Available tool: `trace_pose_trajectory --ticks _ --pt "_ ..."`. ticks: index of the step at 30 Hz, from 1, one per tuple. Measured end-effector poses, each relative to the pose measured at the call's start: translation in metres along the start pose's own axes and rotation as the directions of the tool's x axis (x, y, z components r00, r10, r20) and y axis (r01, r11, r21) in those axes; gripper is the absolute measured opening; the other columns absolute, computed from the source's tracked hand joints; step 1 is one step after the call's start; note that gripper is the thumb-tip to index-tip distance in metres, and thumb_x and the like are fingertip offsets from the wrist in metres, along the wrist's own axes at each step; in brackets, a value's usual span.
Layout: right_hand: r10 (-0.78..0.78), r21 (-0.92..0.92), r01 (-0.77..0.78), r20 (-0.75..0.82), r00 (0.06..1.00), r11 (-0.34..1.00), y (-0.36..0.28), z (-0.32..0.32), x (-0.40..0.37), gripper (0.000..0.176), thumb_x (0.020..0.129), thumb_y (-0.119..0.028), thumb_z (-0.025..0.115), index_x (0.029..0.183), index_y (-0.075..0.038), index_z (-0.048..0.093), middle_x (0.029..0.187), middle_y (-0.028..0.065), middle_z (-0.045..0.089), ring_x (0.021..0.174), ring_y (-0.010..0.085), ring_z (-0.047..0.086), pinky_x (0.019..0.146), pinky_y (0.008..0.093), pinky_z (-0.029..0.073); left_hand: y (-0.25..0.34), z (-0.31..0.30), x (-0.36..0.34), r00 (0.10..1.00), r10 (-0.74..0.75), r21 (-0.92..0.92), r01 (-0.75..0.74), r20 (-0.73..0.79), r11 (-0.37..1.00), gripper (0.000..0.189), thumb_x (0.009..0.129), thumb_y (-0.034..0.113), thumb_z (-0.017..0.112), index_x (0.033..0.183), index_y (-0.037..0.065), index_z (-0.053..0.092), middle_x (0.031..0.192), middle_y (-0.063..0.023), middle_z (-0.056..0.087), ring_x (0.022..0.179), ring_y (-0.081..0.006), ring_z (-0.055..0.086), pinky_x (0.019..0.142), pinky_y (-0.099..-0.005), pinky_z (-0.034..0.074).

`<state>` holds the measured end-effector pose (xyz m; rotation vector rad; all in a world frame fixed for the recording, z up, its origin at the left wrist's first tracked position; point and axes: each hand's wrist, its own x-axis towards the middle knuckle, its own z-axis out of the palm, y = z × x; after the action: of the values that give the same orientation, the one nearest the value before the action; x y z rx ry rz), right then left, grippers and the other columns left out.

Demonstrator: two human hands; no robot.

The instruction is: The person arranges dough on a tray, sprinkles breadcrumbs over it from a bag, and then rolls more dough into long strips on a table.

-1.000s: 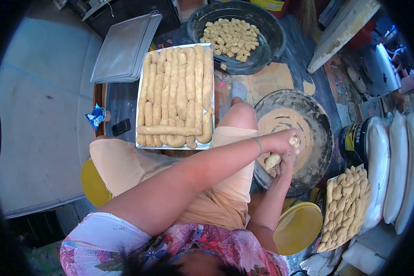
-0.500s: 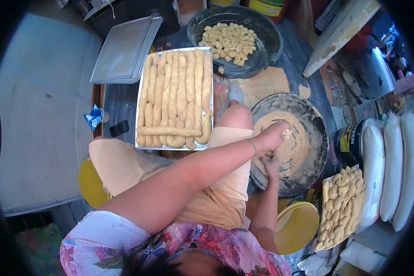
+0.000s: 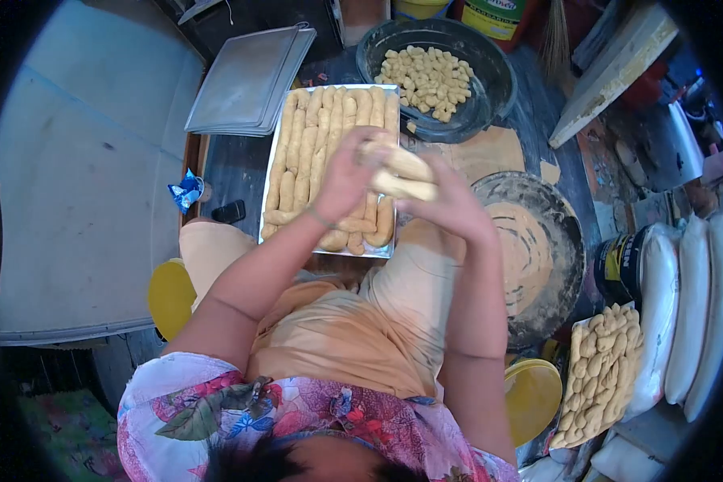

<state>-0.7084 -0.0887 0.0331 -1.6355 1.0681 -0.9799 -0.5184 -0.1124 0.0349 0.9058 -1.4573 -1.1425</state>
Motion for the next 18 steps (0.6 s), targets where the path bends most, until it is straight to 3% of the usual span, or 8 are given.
trace_pose_trajectory --ticks 2,4,5,6,8,11,14,18 --pt "-0.023 -0.223 0.060 0.163 0.986 0.973 -0.022 0.031 0.041 0.069 0.070 -0.039 0.079 0.118 0.002 0.050 0.102 0.0215 0.062 0.097 0.0315 0.062 0.084 0.0370 0.047 0.006 -0.050 -0.006 0.986 -0.033 0.101 0.050 -0.164 0.994 0.032 0.092 0.021 0.061 0.119 0.004 0.053 0.107 -0.0102 0.059 0.089 -0.0186 0.060 0.078 -0.0316 0.051" --pt "0.081 -0.315 0.034 0.345 0.935 0.949 -0.024 0.067 0.077 0.074 0.073 -0.044 0.075 0.124 0.003 0.048 0.108 0.0252 0.061 0.103 0.0336 0.061 0.085 0.0381 0.049 -0.032 -0.102 -0.014 0.949 0.128 0.317 -0.033 -0.286 0.948 0.033 0.091 0.021 0.061 0.118 0.004 0.053 0.100 -0.0131 0.063 0.085 -0.0213 0.064 0.073 -0.0339 0.052" --pt "0.055 -0.354 0.073 0.339 0.939 0.933 -0.004 0.092 0.087 0.074 0.073 -0.046 0.074 0.124 0.003 0.049 0.111 0.0271 0.060 0.105 0.0348 0.060 0.087 0.0384 0.048 -0.042 -0.125 -0.023 0.957 0.102 0.450 0.031 -0.270 0.892 0.034 0.091 0.024 0.061 0.118 0.005 0.053 0.095 -0.0168 0.065 0.084 -0.0262 0.066 0.073 -0.0365 0.053" --pt "0.027 -0.391 0.113 0.334 0.942 0.913 0.027 0.116 0.097 0.074 0.073 -0.047 0.073 0.124 0.002 0.051 0.113 0.0291 0.059 0.107 0.0361 0.059 0.088 0.0386 0.047 -0.054 -0.146 -0.035 0.963 0.076 0.575 0.091 -0.260 0.813 0.035 0.090 0.026 0.061 0.118 0.006 0.054 0.091 -0.0205 0.067 0.084 -0.0311 0.067 0.073 -0.0392 0.053" --pt "0.108 -0.534 0.146 0.416 0.903 0.833 0.083 0.153 0.097 0.069 0.073 -0.046 0.074 0.121 0.000 0.054 0.116 0.0248 0.061 0.108 0.0381 0.059 0.092 0.0421 0.047 -0.122 -0.189 -0.063 0.931 -0.195 0.796 0.366 -0.310 0.482 0.035 0.090 0.031 0.061 0.115 0.007 0.057 0.088 -0.0254 0.066 0.087 -0.0394 0.065 0.076 -0.0437 0.051" --pt "0.321 -0.625 0.038 0.452 0.832 0.780 0.077 0.165 0.099 0.070 0.073 -0.044 0.074 0.123 0.001 0.054 0.118 0.0253 0.059 0.108 0.0373 0.059 0.093 0.0417 0.045 -0.121 -0.197 -0.084 0.908 -0.312 0.734 0.411 -0.278 0.541 0.030 0.090 0.032 0.060 0.108 0.008 0.063 0.094 -0.0227 0.066 0.089 -0.0408 0.063 0.078 -0.0447 0.051" --pt "0.219 -0.580 0.091 0.441 0.870 0.810 0.098 0.163 0.103 0.064 0.073 -0.040 0.076 0.117 0.001 0.056 0.113 0.0223 0.062 0.104 0.0361 0.060 0.089 0.0409 0.047 -0.121 -0.195 -0.076 0.954 -0.207 0.728 0.301 -0.218 0.616 0.025 0.090 0.028 0.059 0.101 0.007 0.065 0.095 -0.0194 0.067 0.090 -0.0380 0.064 0.078 -0.0438 0.051" --pt "0.271 -0.506 0.011 0.480 0.834 0.863 0.092 0.146 0.111 0.053 0.072 -0.034 0.078 0.107 -0.001 0.058 0.099 0.0184 0.065 0.094 0.0326 0.062 0.082 0.0387 0.048 -0.129 -0.196 -0.071 0.936 -0.154 0.714 0.342 -0.317 0.610 0.023 0.090 0.026 0.058 0.099 0.007 0.066 0.094 -0.0197 0.067 0.088 -0.0376 0.064 0.077 -0.0440 0.050"
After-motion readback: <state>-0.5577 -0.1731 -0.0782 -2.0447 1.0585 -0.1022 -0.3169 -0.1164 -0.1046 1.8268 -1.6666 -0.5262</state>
